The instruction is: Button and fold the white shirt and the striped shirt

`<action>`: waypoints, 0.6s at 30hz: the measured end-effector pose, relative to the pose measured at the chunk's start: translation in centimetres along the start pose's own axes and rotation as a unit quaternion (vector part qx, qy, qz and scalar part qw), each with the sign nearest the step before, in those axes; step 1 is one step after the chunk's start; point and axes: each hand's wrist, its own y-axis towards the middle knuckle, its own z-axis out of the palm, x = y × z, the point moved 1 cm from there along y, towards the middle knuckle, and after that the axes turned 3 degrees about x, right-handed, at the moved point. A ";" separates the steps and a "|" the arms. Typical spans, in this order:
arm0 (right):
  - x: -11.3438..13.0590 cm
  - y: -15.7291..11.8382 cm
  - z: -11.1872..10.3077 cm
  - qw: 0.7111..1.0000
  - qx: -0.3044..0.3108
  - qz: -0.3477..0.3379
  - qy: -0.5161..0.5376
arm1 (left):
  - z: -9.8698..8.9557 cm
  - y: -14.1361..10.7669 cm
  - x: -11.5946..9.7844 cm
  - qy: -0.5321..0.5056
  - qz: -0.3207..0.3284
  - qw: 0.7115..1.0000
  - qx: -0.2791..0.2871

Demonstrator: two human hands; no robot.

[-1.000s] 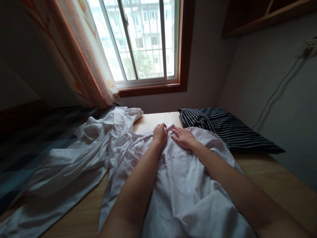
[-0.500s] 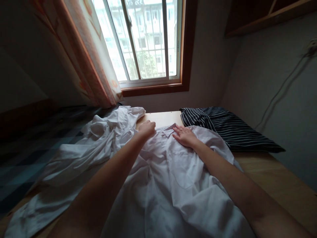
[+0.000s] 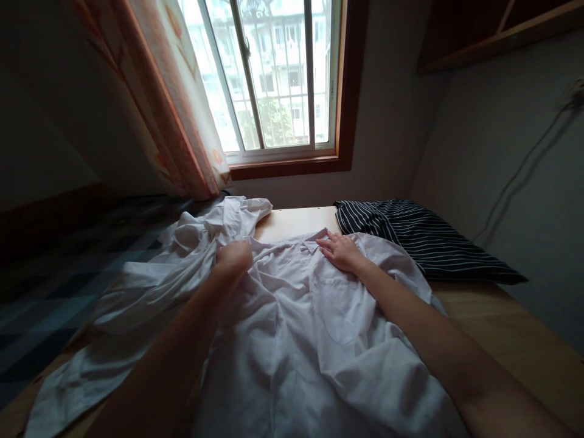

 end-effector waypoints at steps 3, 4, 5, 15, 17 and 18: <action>-0.1 0.0 0.0 1.000 -0.001 -0.003 0.002 | -0.6 0.0 0.3 0.003 0.006 1.000 0.006; -0.2 0.0 0.0 1.000 -0.001 -0.003 0.002 | -0.8 0.0 0.4 -0.002 0.020 1.000 0.007; -0.2 0.1 0.0 1.000 0.000 -0.004 0.003 | -1.1 0.1 0.3 -0.009 0.037 0.999 0.007; -0.2 0.2 0.2 1.000 0.003 -0.002 0.007 | -3.4 -1.6 -6.2 -0.085 0.196 0.973 -0.082; -0.3 0.1 0.2 1.000 0.002 -0.001 0.011 | -2.5 -2.0 -8.0 -0.088 0.216 0.968 -0.088; -0.3 0.1 0.2 1.000 0.001 -0.002 0.013 | -1.8 -2.2 -8.8 -0.097 0.224 0.966 -0.088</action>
